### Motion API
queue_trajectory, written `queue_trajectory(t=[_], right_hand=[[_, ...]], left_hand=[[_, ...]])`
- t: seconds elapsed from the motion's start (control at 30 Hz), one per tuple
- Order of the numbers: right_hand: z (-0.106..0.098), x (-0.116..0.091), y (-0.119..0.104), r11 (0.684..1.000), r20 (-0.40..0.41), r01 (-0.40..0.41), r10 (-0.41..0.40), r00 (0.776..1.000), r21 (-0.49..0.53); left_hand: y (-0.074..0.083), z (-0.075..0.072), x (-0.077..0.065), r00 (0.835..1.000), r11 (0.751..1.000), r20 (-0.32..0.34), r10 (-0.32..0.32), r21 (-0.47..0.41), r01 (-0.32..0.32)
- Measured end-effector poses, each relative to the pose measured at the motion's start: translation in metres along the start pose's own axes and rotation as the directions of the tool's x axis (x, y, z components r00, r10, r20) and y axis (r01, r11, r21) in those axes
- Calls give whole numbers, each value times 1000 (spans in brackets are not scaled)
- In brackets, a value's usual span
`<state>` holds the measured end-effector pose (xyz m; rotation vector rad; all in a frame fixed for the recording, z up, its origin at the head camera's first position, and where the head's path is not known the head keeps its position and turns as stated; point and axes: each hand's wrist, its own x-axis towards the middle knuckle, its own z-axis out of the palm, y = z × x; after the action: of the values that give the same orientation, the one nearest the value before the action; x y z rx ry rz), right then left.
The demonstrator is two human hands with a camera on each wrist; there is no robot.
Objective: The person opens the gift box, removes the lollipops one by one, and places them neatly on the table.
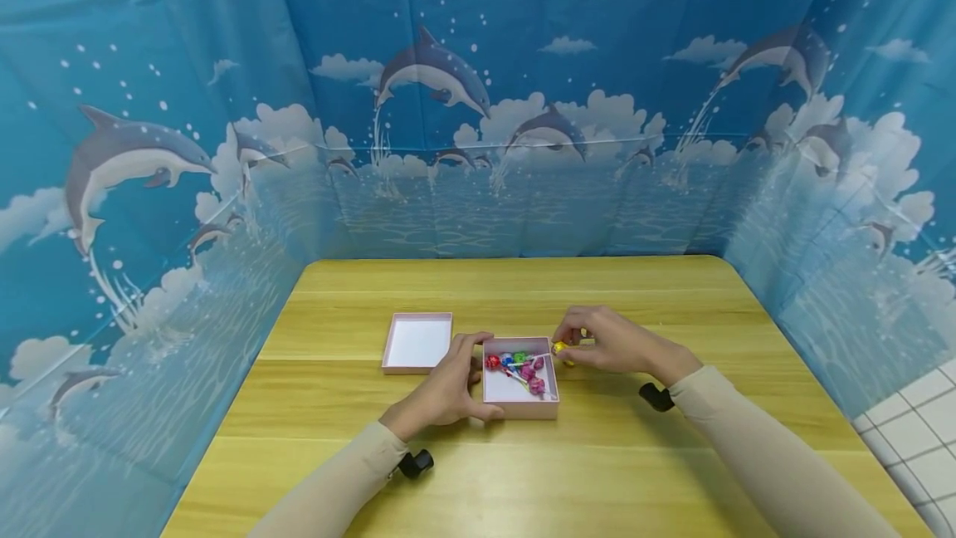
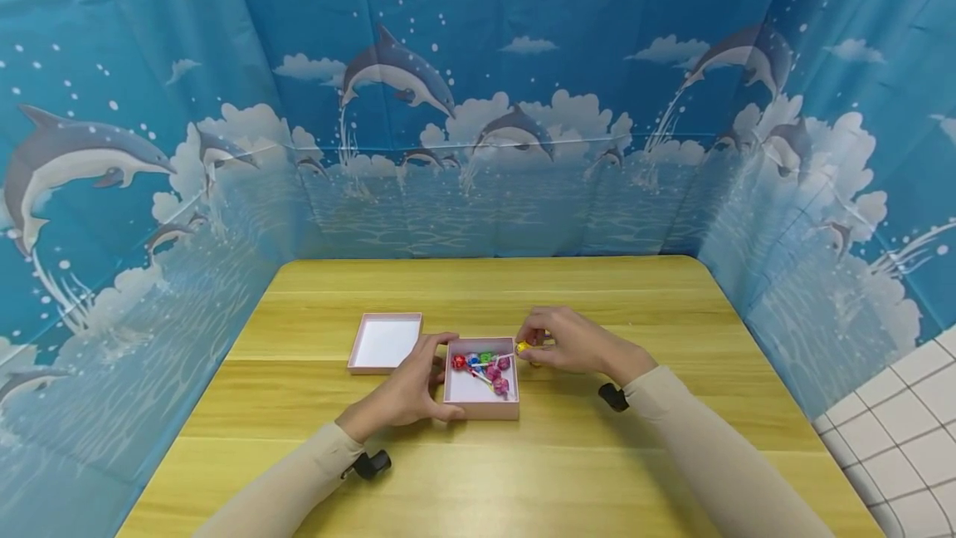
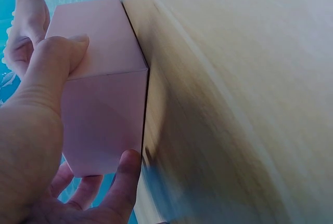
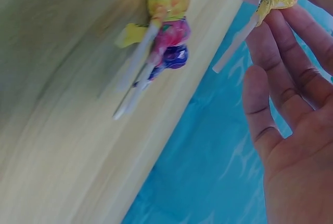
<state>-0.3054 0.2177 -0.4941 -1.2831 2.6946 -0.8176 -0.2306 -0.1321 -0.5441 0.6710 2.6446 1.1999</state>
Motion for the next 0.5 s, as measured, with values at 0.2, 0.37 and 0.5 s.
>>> queue_trajectory(t=[0.2,0.37,0.5], right_hand=[[1,-10,5,1000,-8,-26,26,1000,6],[6,-19,10,997,-8,-69,68,998,-19],[10,-24,14,994,-6,-100,100,995,-31]], left_hand=[[-1,-1,0,1000,1000,5,3,-12,-3],[-2,0,0,1000,1000,10,6,-19,-6],[-2,0,0,1000,1000,13,4,-25,-4]])
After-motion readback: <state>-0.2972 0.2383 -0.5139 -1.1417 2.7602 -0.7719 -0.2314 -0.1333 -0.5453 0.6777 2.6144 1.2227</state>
